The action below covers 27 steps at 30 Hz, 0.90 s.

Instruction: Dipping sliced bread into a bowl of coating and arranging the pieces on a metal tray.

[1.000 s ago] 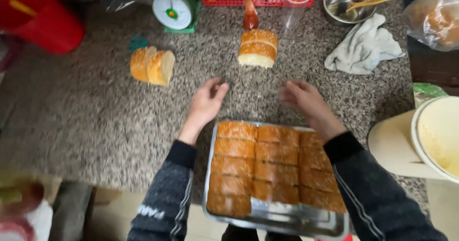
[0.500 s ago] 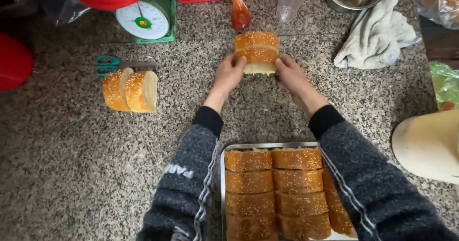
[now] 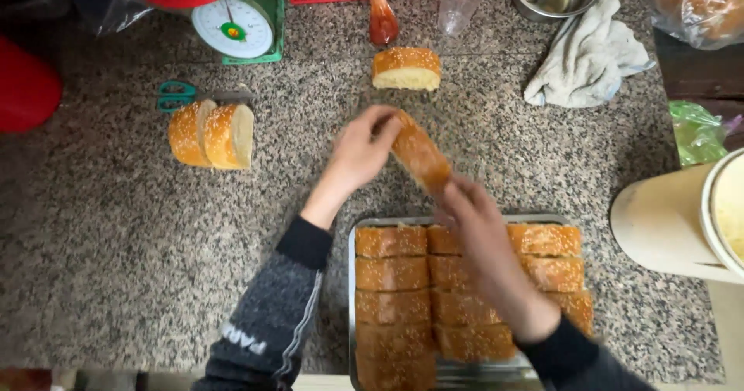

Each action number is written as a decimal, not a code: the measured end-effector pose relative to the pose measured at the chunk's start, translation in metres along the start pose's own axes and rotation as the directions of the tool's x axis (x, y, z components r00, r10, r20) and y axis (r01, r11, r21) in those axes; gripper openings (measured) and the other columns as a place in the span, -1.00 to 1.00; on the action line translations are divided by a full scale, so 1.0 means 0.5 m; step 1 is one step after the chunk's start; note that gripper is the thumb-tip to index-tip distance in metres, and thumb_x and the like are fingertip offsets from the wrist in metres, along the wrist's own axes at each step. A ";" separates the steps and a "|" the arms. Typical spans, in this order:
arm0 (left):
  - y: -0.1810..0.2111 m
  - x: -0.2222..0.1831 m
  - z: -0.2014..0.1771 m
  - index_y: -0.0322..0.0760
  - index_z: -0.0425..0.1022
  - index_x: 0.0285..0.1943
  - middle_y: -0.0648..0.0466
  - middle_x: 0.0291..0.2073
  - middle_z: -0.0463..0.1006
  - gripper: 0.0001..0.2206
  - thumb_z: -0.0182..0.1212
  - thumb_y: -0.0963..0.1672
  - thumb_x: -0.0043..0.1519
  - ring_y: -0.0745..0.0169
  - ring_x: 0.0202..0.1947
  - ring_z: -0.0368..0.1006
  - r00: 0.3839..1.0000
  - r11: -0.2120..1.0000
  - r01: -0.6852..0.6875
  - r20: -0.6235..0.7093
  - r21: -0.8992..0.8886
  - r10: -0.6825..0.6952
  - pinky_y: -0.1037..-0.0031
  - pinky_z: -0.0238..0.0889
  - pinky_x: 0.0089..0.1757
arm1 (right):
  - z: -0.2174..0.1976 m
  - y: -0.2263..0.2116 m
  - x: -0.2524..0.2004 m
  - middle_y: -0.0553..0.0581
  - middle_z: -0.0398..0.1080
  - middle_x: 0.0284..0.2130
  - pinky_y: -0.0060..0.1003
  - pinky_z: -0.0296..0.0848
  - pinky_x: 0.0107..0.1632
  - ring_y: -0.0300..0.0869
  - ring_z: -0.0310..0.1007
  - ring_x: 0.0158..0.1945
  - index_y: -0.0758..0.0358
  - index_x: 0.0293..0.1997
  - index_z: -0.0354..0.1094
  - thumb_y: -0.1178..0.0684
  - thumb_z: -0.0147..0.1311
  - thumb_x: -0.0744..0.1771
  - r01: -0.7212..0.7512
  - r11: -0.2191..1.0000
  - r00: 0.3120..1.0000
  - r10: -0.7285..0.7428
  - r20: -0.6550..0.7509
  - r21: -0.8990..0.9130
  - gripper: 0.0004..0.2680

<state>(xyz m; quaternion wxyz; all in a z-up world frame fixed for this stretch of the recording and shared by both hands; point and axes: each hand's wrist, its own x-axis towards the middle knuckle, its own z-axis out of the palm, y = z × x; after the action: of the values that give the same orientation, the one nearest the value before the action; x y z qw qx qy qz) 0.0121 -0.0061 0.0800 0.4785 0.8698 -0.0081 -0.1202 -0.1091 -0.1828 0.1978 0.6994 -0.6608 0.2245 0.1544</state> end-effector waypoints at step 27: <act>-0.056 -0.379 0.146 0.08 0.56 0.45 0.05 0.55 0.41 -0.58 0.02 -0.14 0.42 -0.04 0.64 0.09 0.974 0.997 -0.019 0.228 0.068 0.003 -0.32 -0.12 0.47 | -0.136 0.380 -0.281 0.04 0.53 0.49 -0.23 0.38 0.55 -0.15 0.48 0.54 0.07 0.54 0.43 -0.07 0.17 0.39 -0.354 0.933 0.934 0.350 0.079 0.056 -0.54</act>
<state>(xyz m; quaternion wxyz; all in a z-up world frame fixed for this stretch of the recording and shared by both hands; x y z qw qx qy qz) -0.1907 -0.0269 0.0576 0.4444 0.8664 -0.0721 -0.2162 -0.3335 -0.2240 0.1066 0.6900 -0.5796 0.3207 0.2916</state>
